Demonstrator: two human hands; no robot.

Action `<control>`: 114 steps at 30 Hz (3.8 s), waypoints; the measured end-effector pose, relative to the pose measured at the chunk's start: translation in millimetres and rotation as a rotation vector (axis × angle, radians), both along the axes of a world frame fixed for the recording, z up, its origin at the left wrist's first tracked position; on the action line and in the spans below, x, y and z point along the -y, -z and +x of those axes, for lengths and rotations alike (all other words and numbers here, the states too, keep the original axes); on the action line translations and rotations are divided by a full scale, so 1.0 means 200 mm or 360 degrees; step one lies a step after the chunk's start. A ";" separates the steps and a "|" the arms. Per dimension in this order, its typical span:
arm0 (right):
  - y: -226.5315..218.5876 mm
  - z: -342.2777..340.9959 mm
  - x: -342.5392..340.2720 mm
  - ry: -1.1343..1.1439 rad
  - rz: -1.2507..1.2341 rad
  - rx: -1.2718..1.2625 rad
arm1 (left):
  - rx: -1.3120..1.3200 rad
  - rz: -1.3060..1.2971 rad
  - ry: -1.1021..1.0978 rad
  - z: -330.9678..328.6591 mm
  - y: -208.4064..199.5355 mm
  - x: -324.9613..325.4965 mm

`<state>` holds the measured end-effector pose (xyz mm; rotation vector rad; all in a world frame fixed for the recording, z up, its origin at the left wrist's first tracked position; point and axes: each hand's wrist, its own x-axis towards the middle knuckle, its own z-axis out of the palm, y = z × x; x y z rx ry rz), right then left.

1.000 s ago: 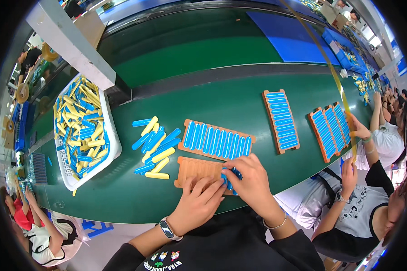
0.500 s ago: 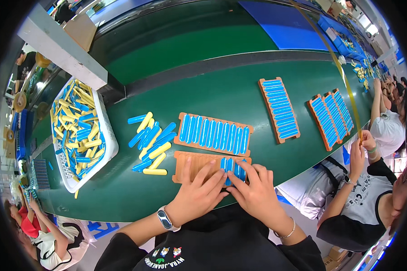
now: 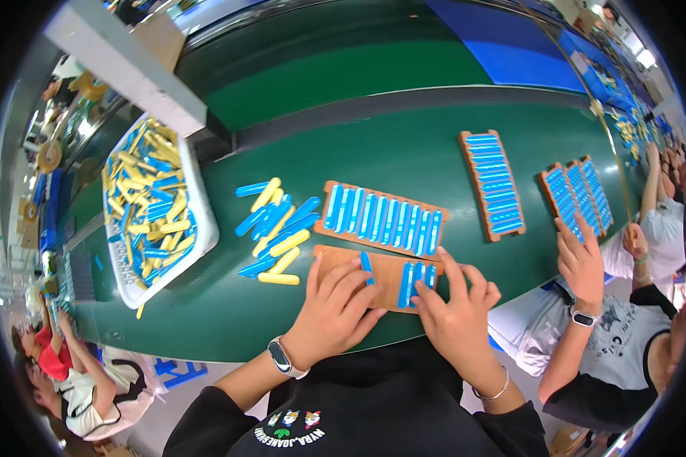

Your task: The person assembles parts on a factory line by taking plastic strips from a container and placing them into slots on a tray by hand, then pressing them into place.

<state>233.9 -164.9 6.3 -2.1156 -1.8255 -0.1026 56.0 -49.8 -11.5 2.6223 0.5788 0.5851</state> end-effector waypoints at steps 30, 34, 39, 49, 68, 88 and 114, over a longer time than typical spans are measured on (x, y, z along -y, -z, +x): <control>0.03 -0.03 0.03 -0.0135 0.0156 -0.0253 | -0.0150 -0.0434 0.0213 0.13 -0.02 -0.01; 0.04 -0.07 0.01 -0.0195 0.0013 -0.0203 | -0.0069 -0.0321 0.0154 0.12 -0.04 -0.01; 0.03 -0.07 0.00 -0.0267 -0.0152 -0.0121 | 0.0077 -0.0229 -0.0057 -0.03 -0.04 -0.08; 0.04 -0.11 0.00 -0.0448 -0.0376 -0.0062 | -0.0242 0.0216 -0.0746 -0.47 -0.02 -0.15; 0.01 -0.07 -0.03 -0.0286 -0.0070 -0.0151 | 0.0290 -0.0088 0.0308 -0.10 -0.04 -0.07; 0.03 -0.07 -0.03 -0.0275 -0.0010 -0.0136 | -0.0279 0.0047 0.0113 -0.02 -0.04 -0.02; 0.03 -0.01 -0.01 -0.0040 0.0176 -0.0129 | -0.0100 0.0112 -0.0895 -0.09 -0.04 -0.17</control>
